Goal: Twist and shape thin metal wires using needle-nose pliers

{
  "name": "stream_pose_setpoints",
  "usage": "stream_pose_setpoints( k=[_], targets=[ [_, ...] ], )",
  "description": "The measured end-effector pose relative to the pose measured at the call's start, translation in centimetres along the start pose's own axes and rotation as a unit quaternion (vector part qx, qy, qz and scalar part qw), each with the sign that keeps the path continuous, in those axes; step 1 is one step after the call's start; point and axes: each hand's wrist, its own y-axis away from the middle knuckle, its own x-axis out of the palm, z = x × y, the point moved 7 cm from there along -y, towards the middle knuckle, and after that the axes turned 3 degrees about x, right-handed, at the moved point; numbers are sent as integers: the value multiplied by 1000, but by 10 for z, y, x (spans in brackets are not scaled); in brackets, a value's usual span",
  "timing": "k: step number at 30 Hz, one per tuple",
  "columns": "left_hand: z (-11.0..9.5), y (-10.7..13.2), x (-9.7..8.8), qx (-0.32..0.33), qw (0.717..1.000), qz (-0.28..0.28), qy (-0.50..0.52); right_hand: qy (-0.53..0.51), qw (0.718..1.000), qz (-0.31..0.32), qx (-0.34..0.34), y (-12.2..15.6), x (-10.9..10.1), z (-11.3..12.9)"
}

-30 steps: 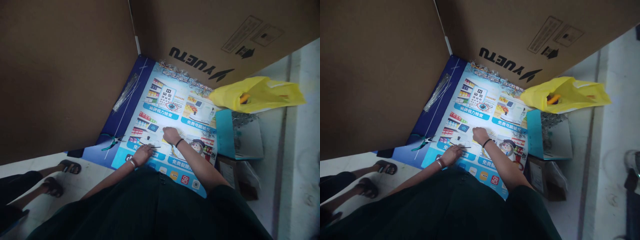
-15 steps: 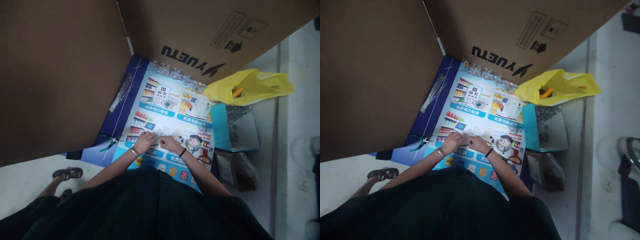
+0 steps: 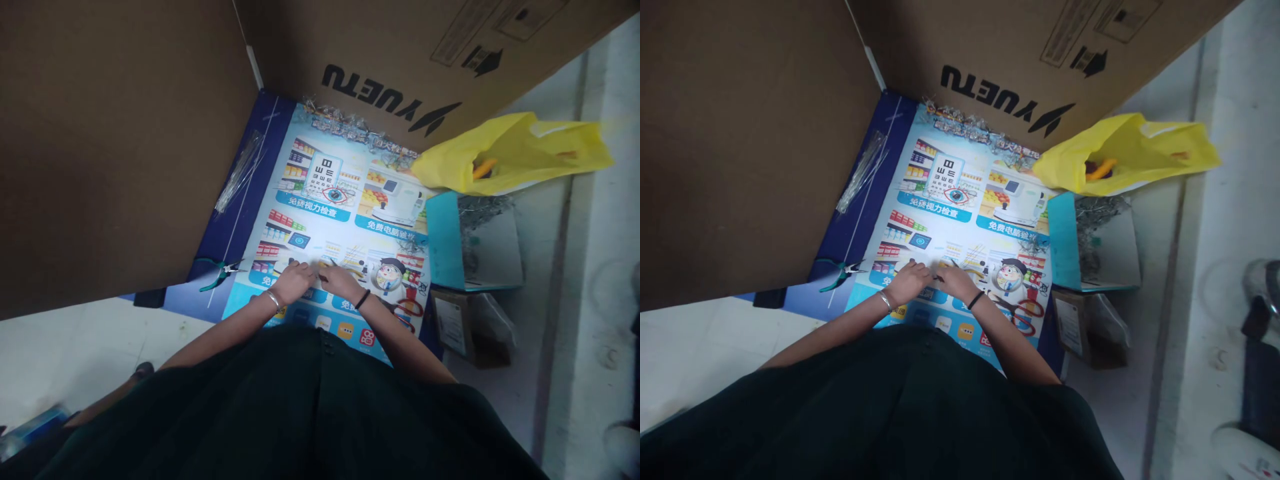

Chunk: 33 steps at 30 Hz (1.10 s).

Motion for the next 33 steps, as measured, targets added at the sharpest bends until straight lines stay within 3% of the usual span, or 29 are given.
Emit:
stream_pose_setpoints(
  k=[13,23,28,33],
  targets=[
    [-2,-6,9,-22,999,24,32,32,998,18,57,-2,11,4],
    [17,-5,30,-139,977,5,160,-117,987,2,109,-2,20,-7],
    [35,2,45,-211,932,-21,293,-279,952,-2,125,-2,30,-18],
    [42,8,63,-270,837,-50,473,-454,878,-2,151,-2,45,-23]
  ],
)
